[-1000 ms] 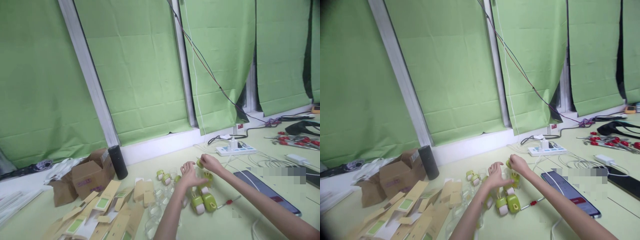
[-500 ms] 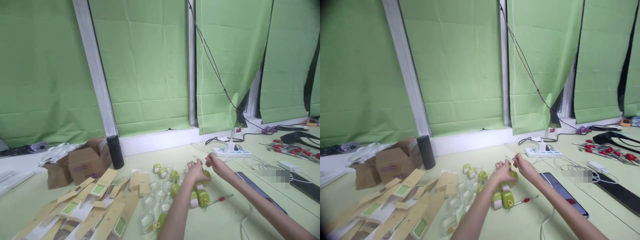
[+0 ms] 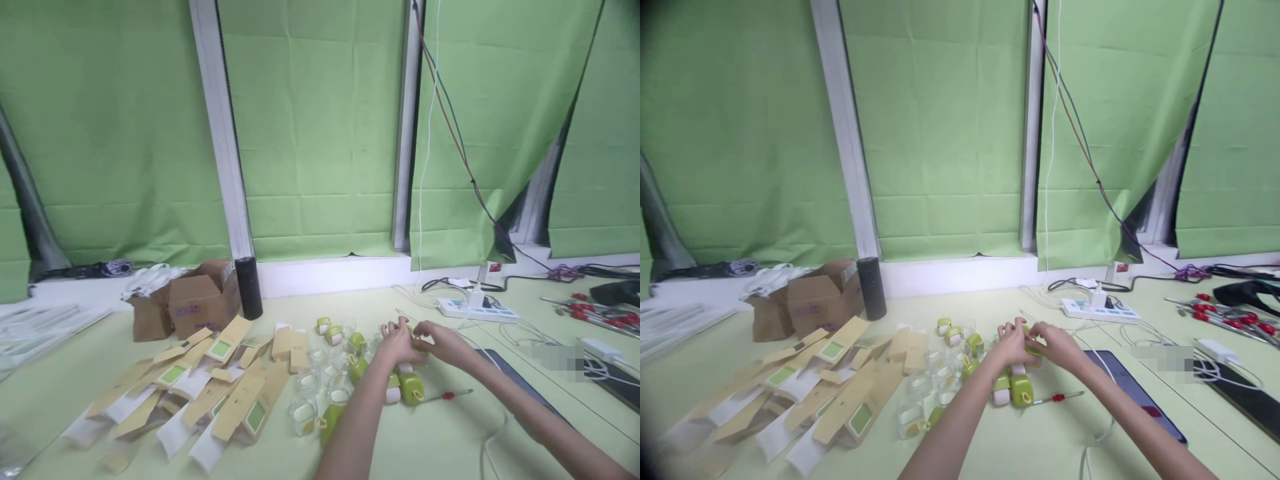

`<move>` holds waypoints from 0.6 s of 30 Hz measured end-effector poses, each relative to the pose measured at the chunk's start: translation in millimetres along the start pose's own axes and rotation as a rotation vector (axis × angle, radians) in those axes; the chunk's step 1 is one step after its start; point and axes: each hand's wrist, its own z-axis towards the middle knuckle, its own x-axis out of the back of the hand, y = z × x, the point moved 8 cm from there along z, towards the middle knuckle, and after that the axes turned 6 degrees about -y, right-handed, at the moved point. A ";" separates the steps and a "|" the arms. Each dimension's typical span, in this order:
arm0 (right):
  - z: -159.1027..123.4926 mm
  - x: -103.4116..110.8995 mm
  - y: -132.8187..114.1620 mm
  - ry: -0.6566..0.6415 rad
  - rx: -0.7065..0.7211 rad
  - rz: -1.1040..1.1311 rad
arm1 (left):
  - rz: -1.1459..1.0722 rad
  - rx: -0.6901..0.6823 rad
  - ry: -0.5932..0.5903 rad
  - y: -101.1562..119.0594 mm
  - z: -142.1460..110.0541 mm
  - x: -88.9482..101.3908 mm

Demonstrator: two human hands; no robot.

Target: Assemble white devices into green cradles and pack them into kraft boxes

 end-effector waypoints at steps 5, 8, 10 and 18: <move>-6.6 2.8 -3.2 0.124 0.001 0.082 | -0.102 0.014 -0.015 0.9 -2.0 0.3; -13.2 39.9 -6.7 0.281 -0.006 0.140 | -0.200 0.005 -0.061 8.1 -10.6 8.6; -18.4 59.9 -16.3 0.311 0.006 0.178 | -0.279 -0.010 -0.085 15.7 -22.4 20.4; -50.2 36.9 -70.9 0.119 0.100 0.304 | -0.949 -0.065 -0.096 21.0 -111.1 65.8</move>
